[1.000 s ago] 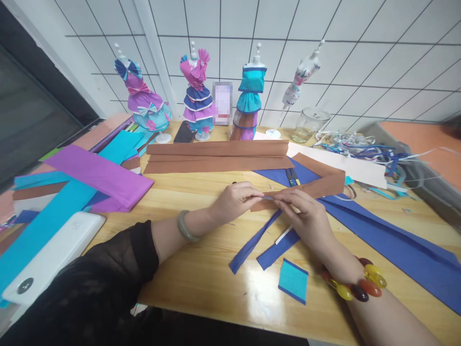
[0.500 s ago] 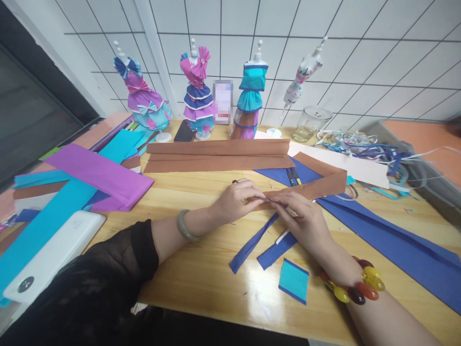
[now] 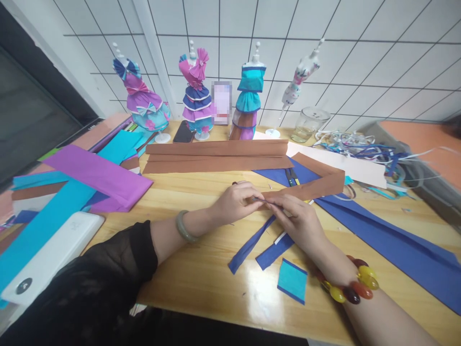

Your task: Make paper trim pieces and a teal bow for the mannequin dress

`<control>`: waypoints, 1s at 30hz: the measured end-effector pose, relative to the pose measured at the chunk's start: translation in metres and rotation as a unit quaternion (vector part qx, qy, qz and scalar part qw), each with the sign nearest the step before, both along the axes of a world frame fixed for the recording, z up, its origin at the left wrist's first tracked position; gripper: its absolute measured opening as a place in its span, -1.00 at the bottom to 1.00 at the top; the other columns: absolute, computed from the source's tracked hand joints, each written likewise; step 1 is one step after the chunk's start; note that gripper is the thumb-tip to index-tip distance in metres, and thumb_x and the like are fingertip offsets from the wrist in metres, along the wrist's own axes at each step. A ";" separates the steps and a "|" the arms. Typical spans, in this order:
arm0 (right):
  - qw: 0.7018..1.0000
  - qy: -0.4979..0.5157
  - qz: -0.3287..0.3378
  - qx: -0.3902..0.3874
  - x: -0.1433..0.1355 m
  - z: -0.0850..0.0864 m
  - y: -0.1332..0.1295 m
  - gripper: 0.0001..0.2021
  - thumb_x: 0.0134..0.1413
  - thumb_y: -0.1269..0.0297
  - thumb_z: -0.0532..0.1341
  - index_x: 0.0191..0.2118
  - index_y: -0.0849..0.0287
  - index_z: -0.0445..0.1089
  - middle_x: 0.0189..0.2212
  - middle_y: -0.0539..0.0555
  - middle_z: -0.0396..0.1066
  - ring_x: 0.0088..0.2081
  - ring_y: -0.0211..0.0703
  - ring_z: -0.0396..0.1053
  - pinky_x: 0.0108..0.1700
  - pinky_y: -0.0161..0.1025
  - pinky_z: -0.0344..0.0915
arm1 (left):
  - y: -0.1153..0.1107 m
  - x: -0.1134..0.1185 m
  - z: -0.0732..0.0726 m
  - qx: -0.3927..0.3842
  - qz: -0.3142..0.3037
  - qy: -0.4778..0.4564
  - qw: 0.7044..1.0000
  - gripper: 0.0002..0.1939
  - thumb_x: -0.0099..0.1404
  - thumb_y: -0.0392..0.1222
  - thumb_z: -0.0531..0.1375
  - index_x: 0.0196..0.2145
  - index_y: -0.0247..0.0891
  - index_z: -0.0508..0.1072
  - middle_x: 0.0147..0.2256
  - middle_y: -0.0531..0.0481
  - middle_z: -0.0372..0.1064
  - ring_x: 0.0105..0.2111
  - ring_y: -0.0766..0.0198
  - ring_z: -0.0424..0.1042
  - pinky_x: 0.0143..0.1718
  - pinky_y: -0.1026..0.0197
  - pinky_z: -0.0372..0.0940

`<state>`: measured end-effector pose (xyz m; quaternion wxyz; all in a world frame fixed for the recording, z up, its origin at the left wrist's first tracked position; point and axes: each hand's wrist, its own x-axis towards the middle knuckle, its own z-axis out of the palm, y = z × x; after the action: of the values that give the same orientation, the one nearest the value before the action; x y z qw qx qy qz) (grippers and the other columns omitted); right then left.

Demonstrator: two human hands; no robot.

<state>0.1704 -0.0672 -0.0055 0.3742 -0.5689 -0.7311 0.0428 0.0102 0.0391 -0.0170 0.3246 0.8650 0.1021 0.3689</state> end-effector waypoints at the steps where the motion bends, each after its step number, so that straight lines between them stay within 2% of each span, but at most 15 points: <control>1: 1.000 0.002 0.001 0.000 0.000 0.000 0.000 -0.84 0.12 0.35 0.11 -0.22 0.12 0.41 -0.33 0.12 0.48 -0.29 -0.12 0.42 -0.26 -0.18 0.36 | 0.000 0.000 0.000 -0.008 0.005 0.001 1.000 -0.88 0.18 -0.22 0.15 -0.35 -0.29 0.46 -0.39 -0.08 0.41 -0.33 0.30 0.36 -0.26 0.24 0.25; 11: 1.000 0.001 -0.014 -0.014 0.000 -0.001 0.000 -0.81 0.13 0.33 0.11 -0.14 0.10 0.38 -0.25 0.13 0.47 -0.21 -0.10 0.42 -0.18 -0.13 0.36 | -0.001 0.000 0.003 -0.047 0.021 0.020 0.998 -0.87 0.18 -0.20 0.15 -0.41 -0.30 0.45 -0.40 -0.06 0.43 -0.37 0.33 0.37 -0.27 0.26 0.25; 16: 1.000 0.002 -0.011 0.000 0.001 -0.001 0.000 -0.83 0.14 0.36 0.10 -0.19 0.12 0.40 -0.30 0.12 0.48 -0.25 -0.13 0.42 -0.22 -0.17 0.36 | -0.002 0.000 0.002 -0.055 0.031 0.013 0.998 -0.85 0.17 -0.18 0.17 -0.36 -0.31 0.47 -0.40 -0.05 0.44 -0.40 0.36 0.38 -0.30 0.29 0.27; 20: 1.000 0.017 -0.016 0.000 0.005 -0.001 0.000 -0.81 0.14 0.35 0.09 -0.16 0.11 0.40 -0.29 0.11 0.48 -0.24 -0.11 0.42 -0.22 -0.16 0.35 | -0.004 0.000 0.000 -0.122 0.068 -0.002 0.990 -0.76 0.11 -0.17 0.22 -0.25 -0.30 0.48 -0.39 -0.03 0.45 -0.40 0.36 0.41 -0.29 0.31 0.32; 24: 0.999 0.033 -0.033 0.000 0.007 -0.002 0.000 -0.82 0.14 0.32 0.10 -0.18 0.10 0.41 -0.31 0.10 0.49 -0.26 -0.11 0.42 -0.22 -0.16 0.35 | -0.004 -0.001 -0.001 -0.194 0.072 0.007 0.978 -0.76 0.10 -0.17 0.23 -0.26 -0.31 0.50 -0.38 -0.03 0.48 -0.39 0.33 0.44 -0.27 0.30 0.35; 30: 0.998 0.053 -0.021 -0.011 0.004 0.000 0.000 -0.83 0.14 0.32 0.10 -0.20 0.09 0.42 -0.32 0.09 0.48 -0.26 -0.12 0.42 -0.23 -0.17 0.35 | -0.003 -0.001 -0.005 -0.192 0.052 0.001 0.980 -0.73 0.11 -0.11 0.23 -0.22 -0.24 0.52 -0.43 0.01 0.47 -0.40 0.35 0.43 -0.30 0.32 0.34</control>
<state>0.1741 -0.0672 -0.0054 0.4069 -0.5851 -0.6976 0.0733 0.0096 0.0362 -0.0216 0.4651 0.7803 0.2160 0.3580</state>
